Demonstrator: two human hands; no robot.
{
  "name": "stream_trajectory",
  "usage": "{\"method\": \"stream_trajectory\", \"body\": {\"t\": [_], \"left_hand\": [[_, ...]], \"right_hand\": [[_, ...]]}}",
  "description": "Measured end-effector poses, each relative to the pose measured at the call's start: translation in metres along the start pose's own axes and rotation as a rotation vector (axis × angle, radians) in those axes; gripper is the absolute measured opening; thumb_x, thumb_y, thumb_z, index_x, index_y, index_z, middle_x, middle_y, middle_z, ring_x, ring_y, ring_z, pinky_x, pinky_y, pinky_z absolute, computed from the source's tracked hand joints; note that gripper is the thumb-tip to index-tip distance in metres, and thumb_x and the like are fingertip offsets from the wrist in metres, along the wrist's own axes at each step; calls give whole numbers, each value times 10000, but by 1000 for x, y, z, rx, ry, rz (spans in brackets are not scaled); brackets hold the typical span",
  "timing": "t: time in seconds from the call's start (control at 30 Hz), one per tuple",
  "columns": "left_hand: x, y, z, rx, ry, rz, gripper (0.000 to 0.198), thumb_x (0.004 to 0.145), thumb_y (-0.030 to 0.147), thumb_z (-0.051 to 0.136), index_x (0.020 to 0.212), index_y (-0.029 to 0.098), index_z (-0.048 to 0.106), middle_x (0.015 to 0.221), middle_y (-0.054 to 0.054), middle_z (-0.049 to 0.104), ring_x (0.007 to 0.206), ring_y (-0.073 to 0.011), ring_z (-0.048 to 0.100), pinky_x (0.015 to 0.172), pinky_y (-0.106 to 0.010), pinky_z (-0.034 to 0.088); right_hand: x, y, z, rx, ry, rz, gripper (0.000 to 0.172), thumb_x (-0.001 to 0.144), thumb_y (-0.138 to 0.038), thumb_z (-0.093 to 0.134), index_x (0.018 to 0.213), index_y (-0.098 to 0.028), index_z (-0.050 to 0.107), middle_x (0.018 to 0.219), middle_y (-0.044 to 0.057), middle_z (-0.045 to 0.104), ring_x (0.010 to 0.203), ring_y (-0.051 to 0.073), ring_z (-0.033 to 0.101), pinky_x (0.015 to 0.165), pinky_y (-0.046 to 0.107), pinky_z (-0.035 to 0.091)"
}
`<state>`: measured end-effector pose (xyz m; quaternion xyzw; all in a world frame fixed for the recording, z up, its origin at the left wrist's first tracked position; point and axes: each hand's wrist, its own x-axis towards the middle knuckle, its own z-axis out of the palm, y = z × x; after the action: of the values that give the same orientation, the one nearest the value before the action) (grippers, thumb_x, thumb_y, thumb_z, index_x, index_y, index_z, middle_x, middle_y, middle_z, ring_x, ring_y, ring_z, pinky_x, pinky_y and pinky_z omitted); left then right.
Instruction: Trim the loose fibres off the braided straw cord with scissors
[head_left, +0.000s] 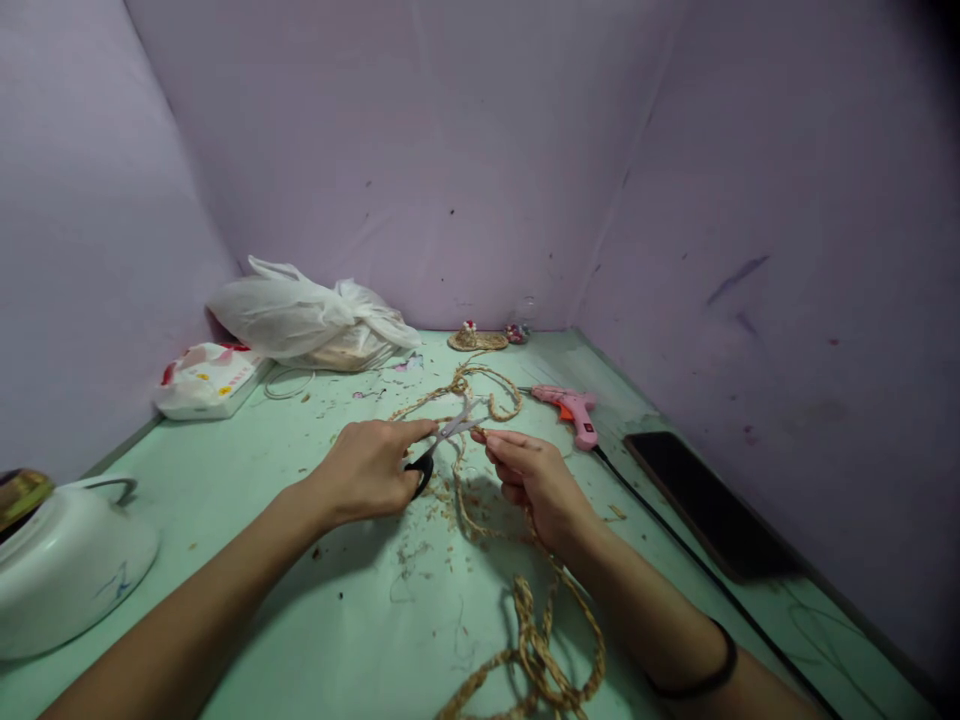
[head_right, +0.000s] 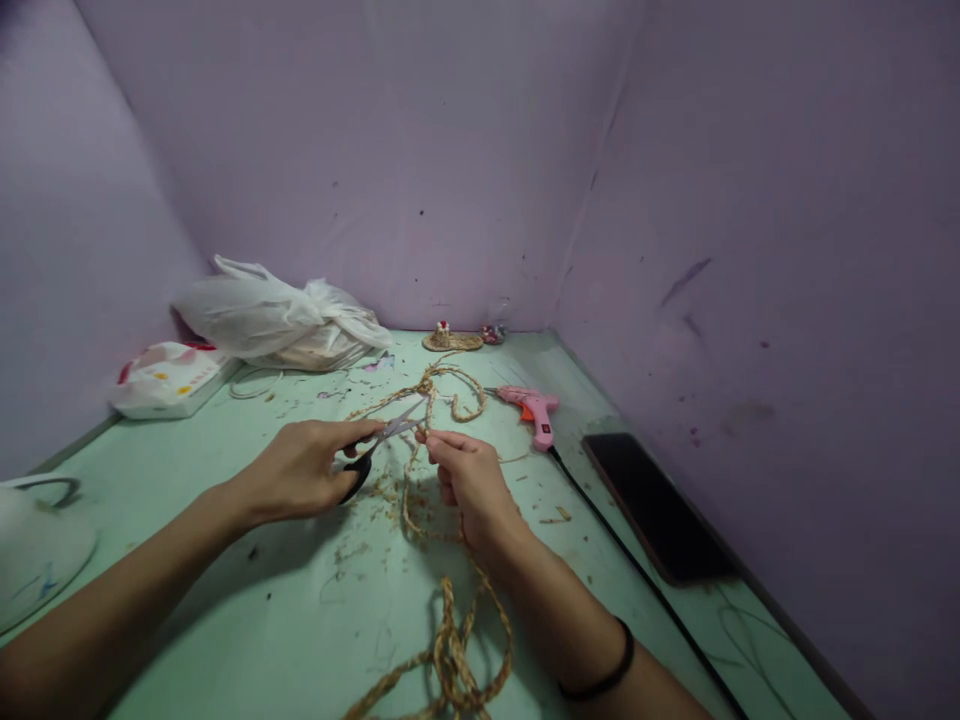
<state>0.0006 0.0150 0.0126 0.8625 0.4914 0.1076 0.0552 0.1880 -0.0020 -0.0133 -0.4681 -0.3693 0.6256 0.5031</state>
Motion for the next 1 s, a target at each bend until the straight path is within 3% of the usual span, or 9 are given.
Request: {"method": "stream_trajectory", "body": {"t": [0.07,0.17,0.37,0.63,0.83,1.0], "left_hand": [[-1,0,1,86,-8,14,523,675,240,454,1193,319,456,876,-7,664,788,-201,600,620,-254,392],[-1,0,5,220,-9,34,503,683,239,435,1182,299,462,903,-32,672,782,-235,615,580,-279,391],[-1,0,8,318,-18,58,477,692,199,411,1159,279,468,847,-39,681,733,-248,627,536,-293,390],[1,0,8,372,-24,53,533,689,167,408,1216,241,422,878,-54,677,733,-265,630,522,-315,406],[1,0,13,342,-8,54,552,700,173,406,1249,234,385,963,-69,656,785,-255,625,572,-319,426],[1,0,15,313,-31,44,525,701,163,412,1220,249,411,909,-51,667,784,-225,619,575,-278,403]], "right_hand": [[0,1,1,-71,52,-46,338,619,-310,637,883,-100,656,444,-95,264,400,41,168,370,196,122],[2,4,0,-161,104,-137,370,622,-334,636,914,-109,670,437,-77,340,405,49,206,390,211,165],[8,10,-3,-262,103,-226,345,652,-327,606,925,-131,683,443,-56,394,414,58,233,403,215,195],[6,10,-2,-285,154,-241,315,660,-306,603,916,-146,691,462,-47,418,419,65,254,410,219,219],[4,5,-1,-150,100,-195,321,635,-323,621,886,-136,692,448,-59,388,432,67,264,431,221,235],[5,6,-1,-179,78,-214,295,643,-311,610,870,-142,695,444,-67,337,424,62,239,427,222,214]]}}
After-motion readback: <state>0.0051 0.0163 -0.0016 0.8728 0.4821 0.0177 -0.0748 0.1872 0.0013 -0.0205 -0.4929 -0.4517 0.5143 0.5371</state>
